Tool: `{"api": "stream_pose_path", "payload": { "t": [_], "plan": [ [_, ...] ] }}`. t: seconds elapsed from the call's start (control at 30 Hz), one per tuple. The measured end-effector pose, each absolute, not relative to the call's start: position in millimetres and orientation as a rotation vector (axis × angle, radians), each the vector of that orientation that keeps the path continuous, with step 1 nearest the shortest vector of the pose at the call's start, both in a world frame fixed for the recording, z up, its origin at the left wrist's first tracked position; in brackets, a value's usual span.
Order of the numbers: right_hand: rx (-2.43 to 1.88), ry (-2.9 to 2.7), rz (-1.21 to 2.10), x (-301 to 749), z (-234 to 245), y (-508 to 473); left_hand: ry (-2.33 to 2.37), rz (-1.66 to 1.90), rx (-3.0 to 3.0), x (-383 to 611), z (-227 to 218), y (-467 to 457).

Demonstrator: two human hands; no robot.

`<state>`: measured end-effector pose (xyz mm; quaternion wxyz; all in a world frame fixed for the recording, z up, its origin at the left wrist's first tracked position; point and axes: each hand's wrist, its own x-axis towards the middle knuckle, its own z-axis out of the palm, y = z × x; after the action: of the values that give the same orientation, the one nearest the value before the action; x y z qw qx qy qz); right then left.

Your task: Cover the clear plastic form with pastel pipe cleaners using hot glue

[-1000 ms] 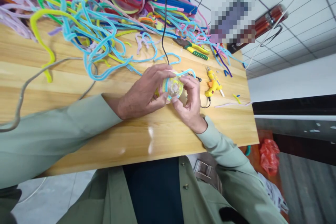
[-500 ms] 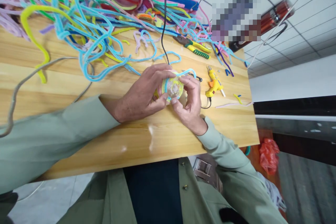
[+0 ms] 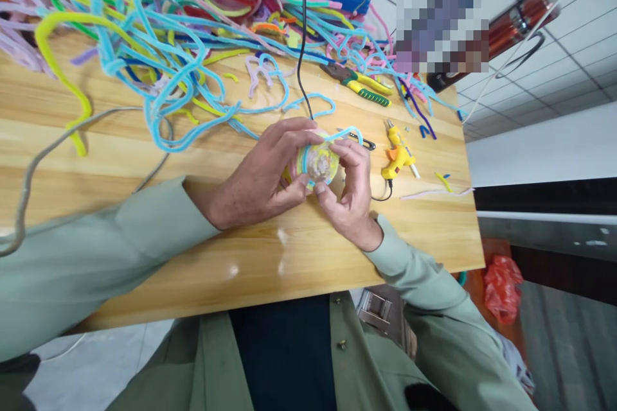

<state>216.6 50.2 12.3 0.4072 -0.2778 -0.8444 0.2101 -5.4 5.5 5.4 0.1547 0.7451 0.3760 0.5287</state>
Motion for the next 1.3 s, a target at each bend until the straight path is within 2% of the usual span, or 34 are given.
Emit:
{"api": "stream_pose_path", "payload": {
  "t": [0.4, 1.3],
  "plan": [
    [-0.662, -2.115, 0.562, 217, 17, 50, 1.104, 1.402, 2.134, -12, 13, 3],
    [-0.664, -2.105, 0.583, 216, 17, 49, 1.079, 1.426, 2.152, -12, 16, 3]
  ]
}}
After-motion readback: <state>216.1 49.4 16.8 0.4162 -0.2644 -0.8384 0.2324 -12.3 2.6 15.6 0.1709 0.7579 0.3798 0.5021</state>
